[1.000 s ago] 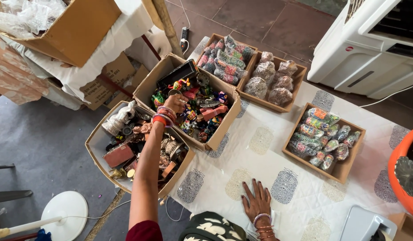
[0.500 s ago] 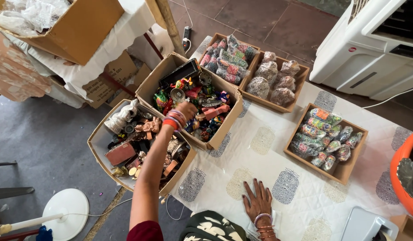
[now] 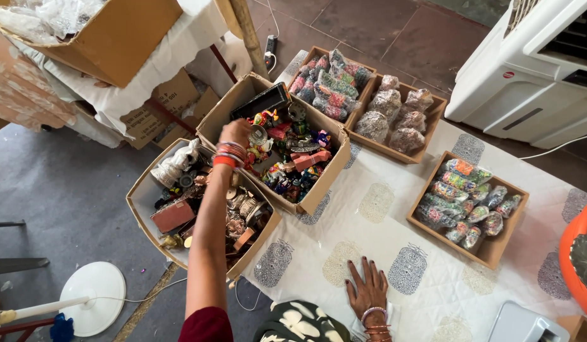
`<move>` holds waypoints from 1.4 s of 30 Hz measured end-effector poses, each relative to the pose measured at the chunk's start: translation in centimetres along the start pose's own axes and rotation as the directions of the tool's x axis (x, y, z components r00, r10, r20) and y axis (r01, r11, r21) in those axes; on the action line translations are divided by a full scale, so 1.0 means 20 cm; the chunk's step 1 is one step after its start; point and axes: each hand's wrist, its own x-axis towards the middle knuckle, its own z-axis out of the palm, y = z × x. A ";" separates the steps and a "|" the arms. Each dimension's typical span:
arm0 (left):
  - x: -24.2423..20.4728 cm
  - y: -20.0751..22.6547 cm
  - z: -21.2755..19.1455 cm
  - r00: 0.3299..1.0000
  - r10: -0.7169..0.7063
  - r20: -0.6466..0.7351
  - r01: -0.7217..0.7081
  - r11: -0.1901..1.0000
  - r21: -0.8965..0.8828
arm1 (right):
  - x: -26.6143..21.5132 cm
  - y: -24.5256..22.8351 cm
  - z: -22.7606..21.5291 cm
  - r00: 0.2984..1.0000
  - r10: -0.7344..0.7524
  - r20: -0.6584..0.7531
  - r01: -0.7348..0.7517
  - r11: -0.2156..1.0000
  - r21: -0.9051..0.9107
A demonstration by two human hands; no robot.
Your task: Packaging small decorative figurines and trinkets into individual plastic bags.
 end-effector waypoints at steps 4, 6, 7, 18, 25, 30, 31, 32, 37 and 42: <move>0.11 -0.38 0.02 0.989 0.085 -0.122 -0.067 0.987 0.144 | 0.01 0.00 0.01 1.000 0.004 -0.017 -0.004 1.000 0.003; 0.06 -0.40 0.00 0.986 0.105 -0.131 -0.072 0.970 0.230 | 0.00 0.00 0.00 1.000 0.008 -0.021 -0.008 1.000 0.005; 0.04 -0.33 -0.02 0.986 0.107 -0.129 -0.075 0.970 0.232 | 0.01 0.00 -0.01 1.000 0.010 -0.021 -0.010 1.000 0.007; 0.02 -0.20 0.11 0.992 -0.128 -0.019 0.128 0.937 0.326 | 0.02 0.00 -0.04 0.995 0.028 0.099 -0.027 1.000 -0.011; 0.01 -0.05 -0.13 0.962 -0.245 -0.120 0.256 0.963 0.088 | 0.02 0.01 -0.02 0.996 0.026 0.085 -0.028 0.999 0.020; -0.03 -0.07 -0.34 0.922 -0.189 -0.338 0.045 0.919 -0.391 | 0.02 0.00 -0.03 0.997 0.028 0.077 -0.029 0.999 0.017; -0.04 -0.06 -0.36 0.921 -0.189 -0.340 0.045 0.920 -0.389 | 0.02 0.00 -0.02 0.997 0.026 0.077 -0.028 0.999 0.019; -0.06 -0.04 -0.39 0.943 -0.183 -0.279 0.022 0.868 -0.495 | 0.02 0.00 -0.02 0.997 0.026 0.069 -0.027 0.999 0.020; -0.09 -0.02 -0.37 0.985 -0.146 -0.095 0.054 0.775 -0.629 | 0.02 0.01 0.01 0.999 0.016 0.046 -0.017 1.000 0.019; -0.15 0.05 -0.30 0.992 -0.086 -0.089 0.050 0.936 -0.347 | 0.01 0.02 0.03 1.000 0.005 0.025 -0.006 1.000 0.026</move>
